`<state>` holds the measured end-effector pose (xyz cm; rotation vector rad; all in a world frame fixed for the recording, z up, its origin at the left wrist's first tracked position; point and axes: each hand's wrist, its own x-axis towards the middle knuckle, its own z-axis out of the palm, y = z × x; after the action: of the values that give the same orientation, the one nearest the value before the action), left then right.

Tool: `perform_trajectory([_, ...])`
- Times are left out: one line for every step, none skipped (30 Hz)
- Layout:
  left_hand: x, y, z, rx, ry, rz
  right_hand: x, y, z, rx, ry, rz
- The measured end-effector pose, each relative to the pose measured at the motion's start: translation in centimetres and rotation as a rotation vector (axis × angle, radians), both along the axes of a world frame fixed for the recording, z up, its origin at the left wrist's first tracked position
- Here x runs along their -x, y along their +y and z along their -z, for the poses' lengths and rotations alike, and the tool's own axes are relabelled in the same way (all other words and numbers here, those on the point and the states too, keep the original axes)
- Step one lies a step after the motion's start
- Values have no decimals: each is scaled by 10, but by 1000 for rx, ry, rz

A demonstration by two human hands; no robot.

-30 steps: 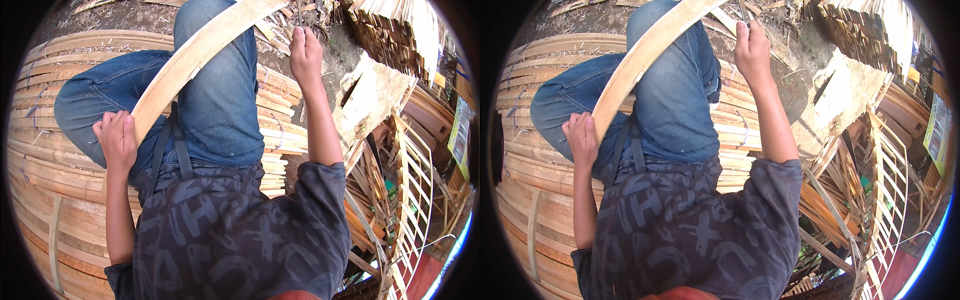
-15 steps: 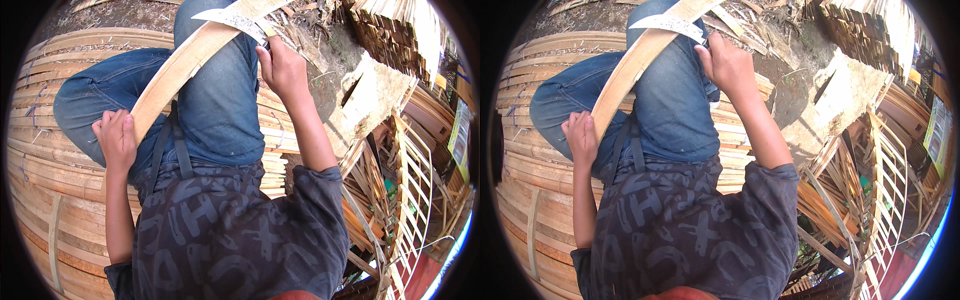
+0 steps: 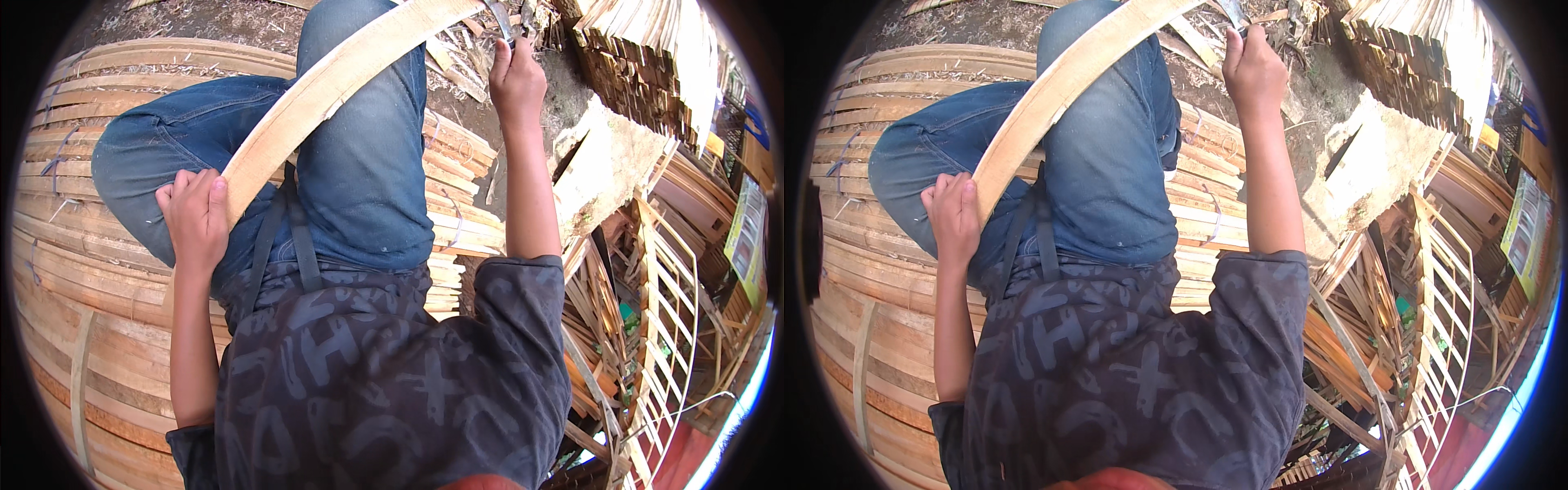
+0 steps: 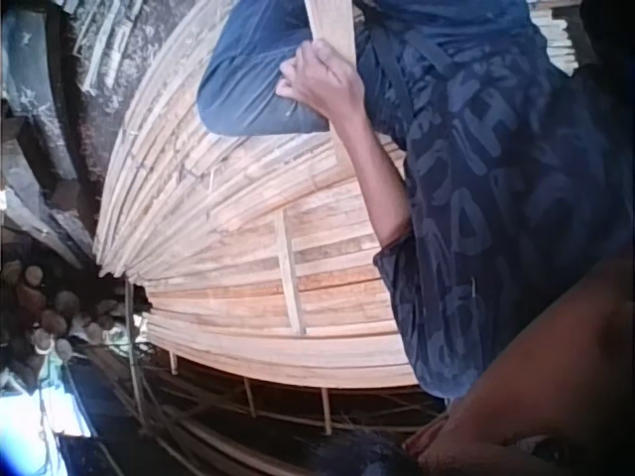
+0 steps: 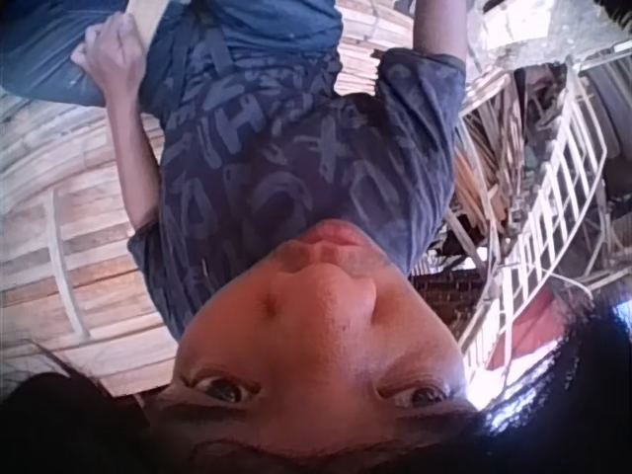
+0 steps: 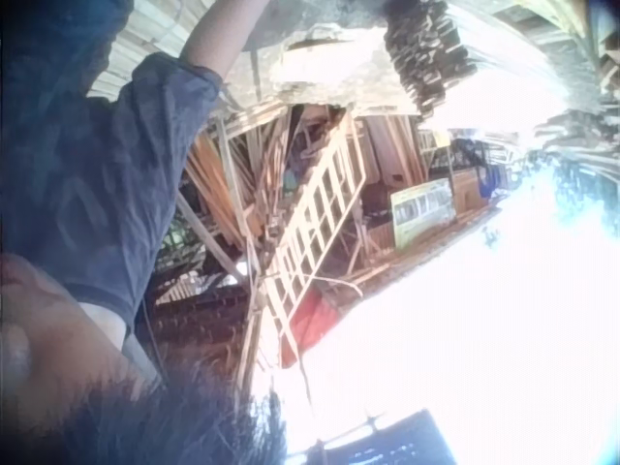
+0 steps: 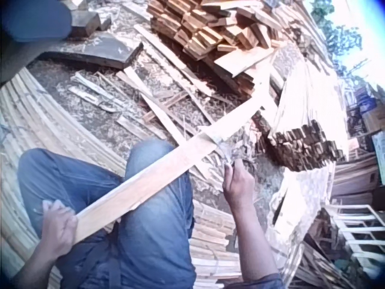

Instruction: The person sits on the ground and uses a knife to shave thin strips from a long piece of wood. They hold the wood against their leg and repeatedly scrape the blade along its length to remove the outer layer.

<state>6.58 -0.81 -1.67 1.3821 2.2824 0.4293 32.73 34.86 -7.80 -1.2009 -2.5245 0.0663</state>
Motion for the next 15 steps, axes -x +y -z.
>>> perform_trajectory([0,0,-1,15,0,-3,-1,-1,0,32,16,-12])
perform_trajectory([0,0,-1,-2,4,-3,-1,-2,-2,106,56,-30])
perform_trajectory([-1,1,0,-20,8,-4,1,-1,-5,181,97,-47])
perform_trajectory([-2,1,1,-36,11,-4,0,-1,-7,256,138,-64])
perform_trajectory([-2,1,1,-34,6,-4,2,1,-7,276,205,-119])
perform_trajectory([-1,1,0,-31,2,-5,2,0,-7,518,327,-74])
perform_trajectory([-1,2,0,-29,-3,-7,1,-3,-9,761,448,-27])
perform_trajectory([-1,1,0,-27,-3,-7,1,-8,-12,1008,565,21])
perform_trajectory([-1,1,0,-22,-2,-4,8,-15,-28,1254,632,140])
perform_trajectory([0,1,0,-17,-1,-1,10,-18,-31,1305,665,158])
perform_trajectory([0,1,0,-28,-2,-2,11,-20,-33,1355,701,176])
perform_trajectory([-1,1,0,-39,-2,-3,12,-22,-34,1404,737,195])
perform_trajectory([-1,2,0,-49,-2,-4,12,-23,-33,1347,715,192])
perform_trajectory([-1,2,0,-53,-2,-3,10,-25,-26,1082,590,77])
perform_trajectory([-1,3,0,-57,-3,0,6,-29,-14,814,463,-30])
